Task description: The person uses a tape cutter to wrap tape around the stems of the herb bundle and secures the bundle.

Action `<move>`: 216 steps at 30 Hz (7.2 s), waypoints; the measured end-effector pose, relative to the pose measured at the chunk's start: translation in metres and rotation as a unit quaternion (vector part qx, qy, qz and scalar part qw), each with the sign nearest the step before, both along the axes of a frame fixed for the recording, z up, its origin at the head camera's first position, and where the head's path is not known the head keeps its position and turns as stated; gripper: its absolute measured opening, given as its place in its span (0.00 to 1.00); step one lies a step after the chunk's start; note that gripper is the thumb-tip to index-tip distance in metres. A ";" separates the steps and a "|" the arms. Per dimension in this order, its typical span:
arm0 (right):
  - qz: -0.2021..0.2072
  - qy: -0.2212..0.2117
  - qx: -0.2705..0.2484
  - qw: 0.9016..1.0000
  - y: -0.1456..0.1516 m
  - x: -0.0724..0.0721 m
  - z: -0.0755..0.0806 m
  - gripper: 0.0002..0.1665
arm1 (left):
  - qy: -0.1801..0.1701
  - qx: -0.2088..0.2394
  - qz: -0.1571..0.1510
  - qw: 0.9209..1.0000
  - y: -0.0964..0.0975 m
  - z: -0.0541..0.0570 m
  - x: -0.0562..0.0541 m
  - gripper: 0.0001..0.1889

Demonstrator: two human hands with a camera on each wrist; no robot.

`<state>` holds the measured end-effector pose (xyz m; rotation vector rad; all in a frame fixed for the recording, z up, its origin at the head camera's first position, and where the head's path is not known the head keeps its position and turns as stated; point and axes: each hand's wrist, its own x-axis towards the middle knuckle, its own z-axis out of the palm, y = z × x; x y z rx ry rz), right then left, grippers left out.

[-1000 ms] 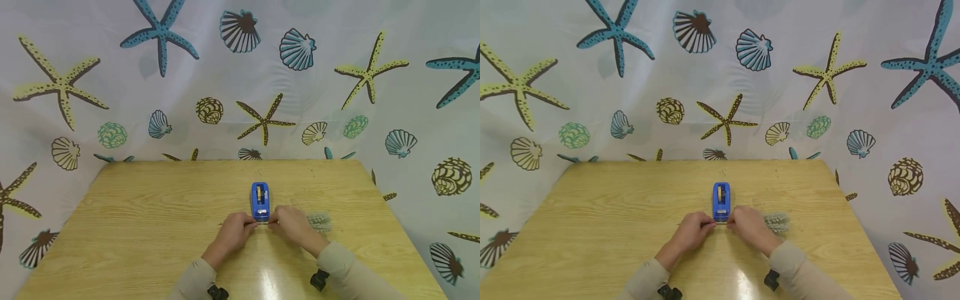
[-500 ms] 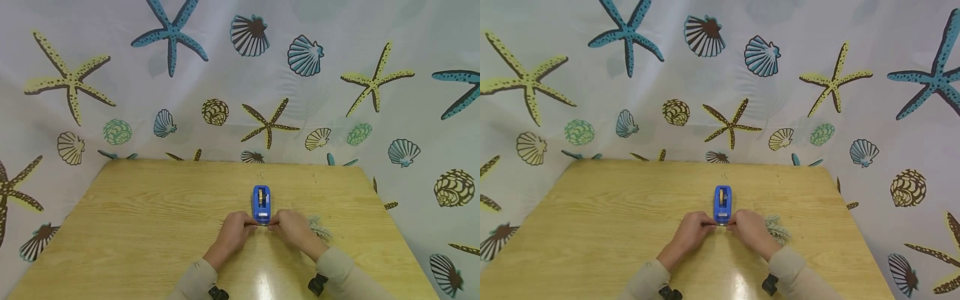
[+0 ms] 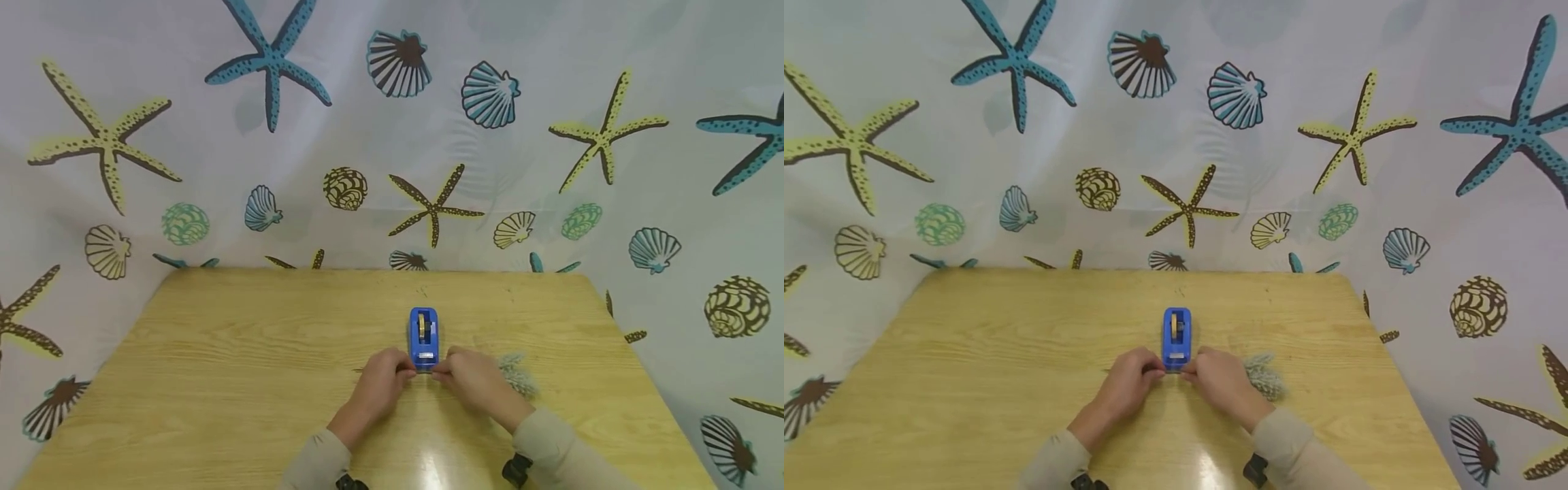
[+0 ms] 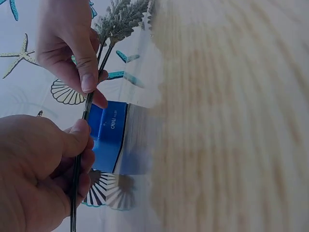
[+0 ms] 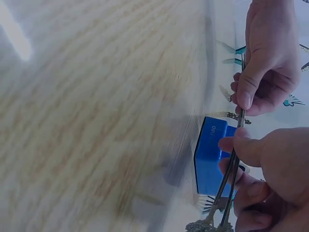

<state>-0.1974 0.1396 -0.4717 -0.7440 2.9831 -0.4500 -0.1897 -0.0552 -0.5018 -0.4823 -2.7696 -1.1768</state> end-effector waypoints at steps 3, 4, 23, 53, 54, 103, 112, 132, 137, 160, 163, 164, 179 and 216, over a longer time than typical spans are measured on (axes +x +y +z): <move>-0.004 -0.013 0.007 1.000 0.000 0.002 0.001 0.12 | 0.009 -0.006 0.002 1.000 0.002 0.000 -0.001 0.04; -0.006 -0.014 0.006 1.000 -0.001 0.002 0.002 0.12 | 0.011 -0.008 0.005 1.000 0.001 0.001 -0.001 0.04; -0.038 0.002 -0.032 0.999 -0.004 -0.002 0.000 0.04 | -0.030 -0.027 0.015 0.999 0.002 0.004 -0.002 0.03; -0.002 0.051 0.032 0.998 -0.012 -0.004 0.003 0.08 | -0.034 0.004 -0.007 0.999 -0.005 0.005 -0.012 0.06; -0.001 0.052 0.032 0.998 -0.012 -0.004 0.003 0.07 | -0.029 0.004 -0.007 1.000 -0.004 0.004 -0.012 0.06; -0.058 0.010 -0.087 0.994 -0.001 -0.007 -0.014 0.03 | -0.026 -0.095 0.005 0.995 0.006 0.002 -0.012 0.06; -0.071 -0.171 -0.183 0.965 -0.004 -0.009 -0.014 0.19 | 0.057 -0.147 0.001 0.987 0.007 -0.003 -0.012 0.03; -0.129 -0.248 -0.224 0.934 -0.006 -0.013 0.000 0.19 | -0.027 -0.150 -0.011 0.988 0.006 0.011 -0.015 0.08; -0.111 -0.205 -0.159 0.959 -0.006 -0.013 0.006 0.15 | -0.018 -0.120 0.024 0.992 0.008 0.011 -0.015 0.06; -0.156 -0.167 -0.186 0.955 -0.015 -0.020 -0.007 0.32 | -0.107 -0.012 -0.019 0.994 -0.006 0.015 -0.037 0.06; -0.149 -0.158 -0.195 0.957 -0.016 -0.020 -0.013 0.31 | -0.120 -0.029 -0.027 0.992 -0.012 0.021 -0.054 0.13; -0.149 -0.157 -0.196 0.956 -0.015 -0.020 -0.014 0.30 | -0.120 -0.040 -0.037 0.991 -0.014 0.022 -0.061 0.17; -0.142 -0.163 -0.193 0.957 -0.011 -0.022 -0.012 0.27 | -0.154 -0.083 -0.200 0.964 -0.023 0.012 -0.111 0.58; -0.108 -0.176 -0.200 0.958 -0.004 -0.008 -0.014 0.21 | -0.118 -0.128 -0.125 0.977 -0.031 0.027 -0.076 0.58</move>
